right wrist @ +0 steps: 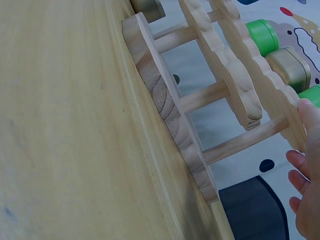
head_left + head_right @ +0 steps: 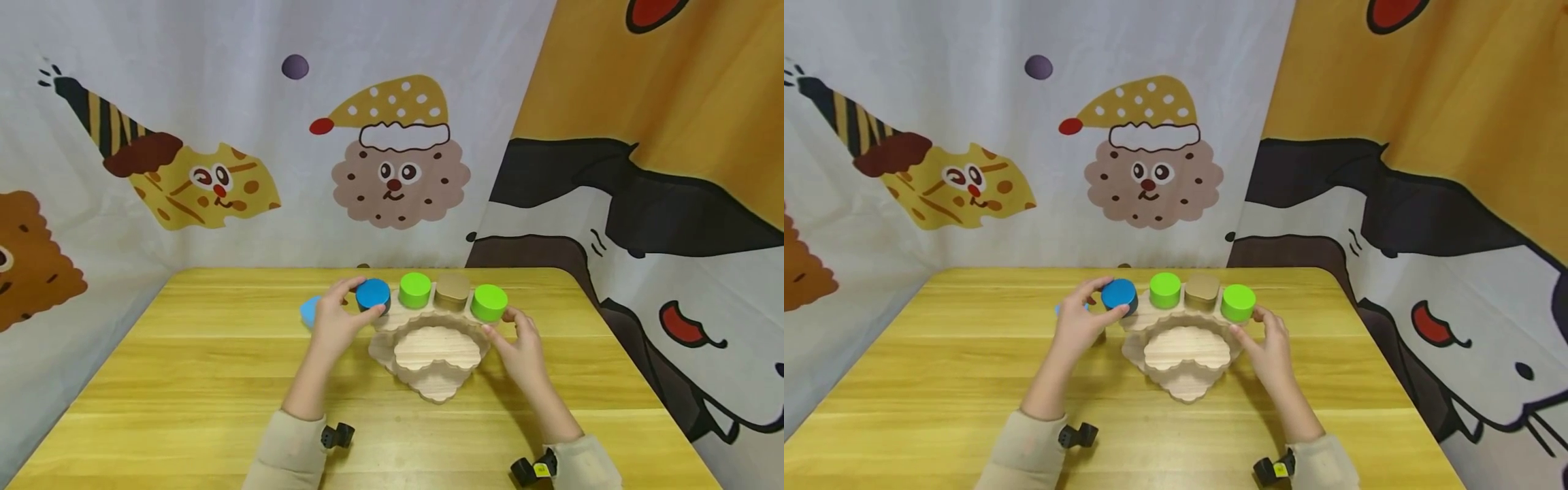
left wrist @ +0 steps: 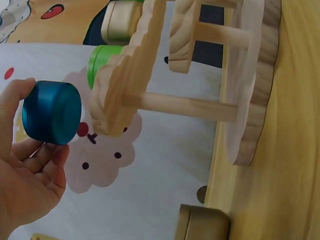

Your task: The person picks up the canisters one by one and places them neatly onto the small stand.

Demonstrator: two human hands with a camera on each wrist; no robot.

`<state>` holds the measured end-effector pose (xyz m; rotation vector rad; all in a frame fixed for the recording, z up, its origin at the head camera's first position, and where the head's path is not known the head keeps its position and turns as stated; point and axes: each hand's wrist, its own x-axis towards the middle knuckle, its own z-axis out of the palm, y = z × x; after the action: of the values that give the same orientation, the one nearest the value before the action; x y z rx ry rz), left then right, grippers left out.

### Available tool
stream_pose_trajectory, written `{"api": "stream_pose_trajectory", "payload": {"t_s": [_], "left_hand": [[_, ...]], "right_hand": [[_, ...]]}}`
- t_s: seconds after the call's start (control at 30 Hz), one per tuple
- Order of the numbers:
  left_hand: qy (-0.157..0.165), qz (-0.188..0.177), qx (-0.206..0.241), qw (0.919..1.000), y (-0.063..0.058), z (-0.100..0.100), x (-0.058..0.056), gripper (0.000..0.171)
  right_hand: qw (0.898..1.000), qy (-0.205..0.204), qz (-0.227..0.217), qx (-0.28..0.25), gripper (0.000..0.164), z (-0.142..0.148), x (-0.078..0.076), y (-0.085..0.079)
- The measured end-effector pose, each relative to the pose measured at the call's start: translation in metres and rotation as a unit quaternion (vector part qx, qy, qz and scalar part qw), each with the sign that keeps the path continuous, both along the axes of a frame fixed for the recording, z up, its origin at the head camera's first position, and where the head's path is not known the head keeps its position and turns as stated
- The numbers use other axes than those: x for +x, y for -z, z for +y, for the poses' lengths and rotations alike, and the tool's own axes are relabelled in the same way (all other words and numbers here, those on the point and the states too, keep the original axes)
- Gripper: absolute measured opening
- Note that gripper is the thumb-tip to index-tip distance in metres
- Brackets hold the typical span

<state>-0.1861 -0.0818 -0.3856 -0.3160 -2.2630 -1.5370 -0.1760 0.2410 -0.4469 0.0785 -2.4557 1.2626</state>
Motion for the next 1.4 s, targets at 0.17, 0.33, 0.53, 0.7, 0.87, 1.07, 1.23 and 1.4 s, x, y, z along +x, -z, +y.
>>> {"api": "stream_pose_trajectory", "payload": {"t_s": [0.17,0.33,0.53,0.7,0.87,1.07,1.23,1.4], "left_hand": [[0.001,-0.005,0.006,1.0,0.004,0.005,-0.002,0.056],[0.006,-0.005,0.002,1.0,0.007,0.011,-0.005,0.055],[0.013,-0.012,0.004,0.9998,0.011,0.013,-0.006,0.056],[0.017,-0.02,0.004,0.9997,0.014,0.013,-0.007,0.057],[0.022,-0.027,0.005,0.9994,0.016,0.014,-0.007,0.057],[0.023,-0.029,0.005,0.9993,0.017,0.017,-0.007,0.058],[0.02,-0.027,-0.001,0.9994,0.019,0.018,-0.008,0.058],[0.016,-0.032,0.001,0.9994,0.02,0.019,-0.008,0.058]], "right_hand": [[1.0,0.0,-0.003,0.0,0.058,-0.001,0.0,0.001],[1.0,0.0,0.0,0.0,0.058,-0.001,-0.002,0.001],[1.0,-0.001,-0.001,-0.003,0.057,-0.002,-0.002,0.0],[1.0,-0.002,0.0,-0.002,0.057,-0.002,-0.002,0.0],[1.0,-0.001,0.0,0.0,0.057,-0.002,-0.001,0.0],[1.0,0.004,0.0,0.002,0.057,-0.001,-0.002,0.0],[1.0,0.003,0.001,0.003,0.057,-0.001,-0.001,0.001],[1.0,0.005,0.006,0.004,0.056,-0.001,-0.001,0.001]]}}
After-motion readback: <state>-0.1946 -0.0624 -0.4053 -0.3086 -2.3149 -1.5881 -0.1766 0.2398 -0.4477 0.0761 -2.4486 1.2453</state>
